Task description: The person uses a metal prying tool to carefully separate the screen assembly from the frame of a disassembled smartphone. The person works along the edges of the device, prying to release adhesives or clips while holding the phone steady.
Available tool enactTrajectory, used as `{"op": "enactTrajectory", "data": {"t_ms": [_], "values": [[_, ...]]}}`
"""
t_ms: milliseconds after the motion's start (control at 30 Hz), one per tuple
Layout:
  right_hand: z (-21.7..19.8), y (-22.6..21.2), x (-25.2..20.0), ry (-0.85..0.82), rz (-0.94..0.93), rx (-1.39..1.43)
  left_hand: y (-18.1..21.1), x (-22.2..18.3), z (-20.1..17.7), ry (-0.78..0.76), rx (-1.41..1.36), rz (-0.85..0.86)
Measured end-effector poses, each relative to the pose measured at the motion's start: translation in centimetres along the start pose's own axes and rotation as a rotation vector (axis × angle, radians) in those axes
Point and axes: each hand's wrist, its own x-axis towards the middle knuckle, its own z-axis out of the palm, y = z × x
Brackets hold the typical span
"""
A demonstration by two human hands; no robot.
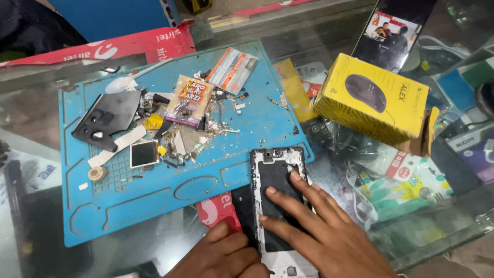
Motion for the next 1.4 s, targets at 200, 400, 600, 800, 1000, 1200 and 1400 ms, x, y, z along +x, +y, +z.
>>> {"op": "enactTrajectory", "data": {"t_ms": [200, 400, 600, 800, 1000, 1200, 1400], "values": [[-1.0, 0.0, 0.2, 0.033, -0.060, 0.173, 0.8, 0.2, -1.4, -0.040, -0.034, -0.093], [-2.3, -1.3, 0.1, 0.126, -0.023, 0.251, 0.5, 0.7, -2.0, -0.069, -0.171, -0.121], [-5.0, -4.0, -2.9, 0.194, -0.018, -0.132, 0.0, 1.1, -3.0, -0.061, -0.418, -0.169], [-5.8, -5.2, -7.2, 0.157, -0.085, -0.511, 0.4, 1.8, -4.0, -0.041, -0.497, -0.164], [-4.4, -5.4, -10.5, 0.159, -0.134, -0.734, -0.5, 2.3, -5.0, -0.257, -0.523, -0.166], [-6.1, -5.7, -8.3, 0.146, -0.169, -0.865, -1.6, 2.4, -5.9, -0.439, -0.714, -0.231], [-7.4, -6.2, -3.2, 0.078, 0.142, -0.336, -2.6, 3.3, -7.0, -0.428, -0.750, -0.064]]}}
